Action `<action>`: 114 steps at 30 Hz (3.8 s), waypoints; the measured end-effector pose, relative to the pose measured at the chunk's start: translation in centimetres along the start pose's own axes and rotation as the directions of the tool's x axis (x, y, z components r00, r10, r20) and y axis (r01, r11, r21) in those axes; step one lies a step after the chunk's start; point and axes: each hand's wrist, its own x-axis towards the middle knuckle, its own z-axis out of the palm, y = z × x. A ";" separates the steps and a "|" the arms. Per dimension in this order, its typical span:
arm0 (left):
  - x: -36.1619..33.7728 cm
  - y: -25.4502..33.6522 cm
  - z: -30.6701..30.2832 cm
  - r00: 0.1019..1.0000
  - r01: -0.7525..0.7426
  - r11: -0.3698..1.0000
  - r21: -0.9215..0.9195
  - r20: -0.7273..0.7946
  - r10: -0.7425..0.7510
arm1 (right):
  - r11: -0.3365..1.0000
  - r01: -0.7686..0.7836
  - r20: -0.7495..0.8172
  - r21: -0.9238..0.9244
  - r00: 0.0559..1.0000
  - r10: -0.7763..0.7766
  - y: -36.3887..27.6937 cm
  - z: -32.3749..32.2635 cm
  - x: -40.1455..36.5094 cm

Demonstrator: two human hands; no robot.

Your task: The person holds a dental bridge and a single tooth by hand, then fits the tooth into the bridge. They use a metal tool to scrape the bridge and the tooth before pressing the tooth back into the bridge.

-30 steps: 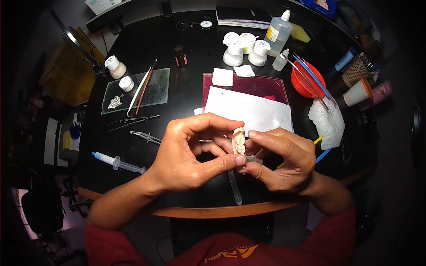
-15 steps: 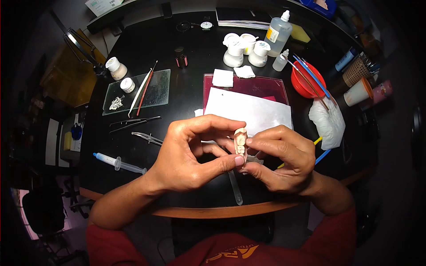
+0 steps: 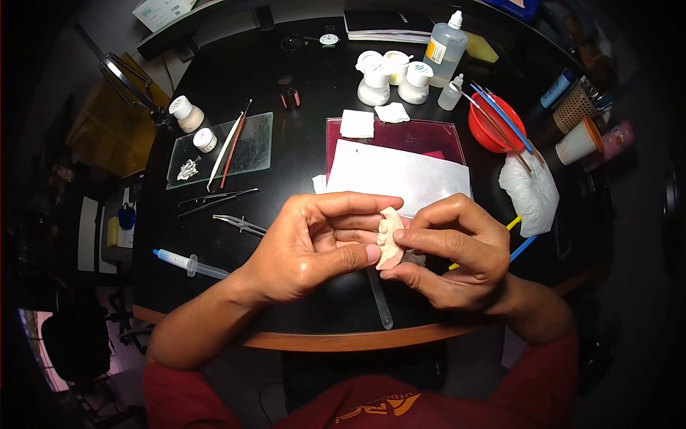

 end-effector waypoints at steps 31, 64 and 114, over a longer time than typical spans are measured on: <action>0.0 0.0 -0.2 0.999 0.029 0.998 -0.061 -0.040 -0.031 | 0.998 -0.067 -0.036 0.018 0.997 0.068 -0.1 0.4 -0.1; 0.0 0.0 0.0 0.998 -0.012 1.000 0.004 -0.054 0.013 | 0.995 -0.084 0.023 0.060 0.996 0.082 -0.1 0.3 0.0; 0.1 0.1 0.2 0.997 -0.040 0.996 0.080 -0.068 0.046 | 0.996 -0.071 0.053 0.059 0.996 0.068 -0.2 0.2 0.2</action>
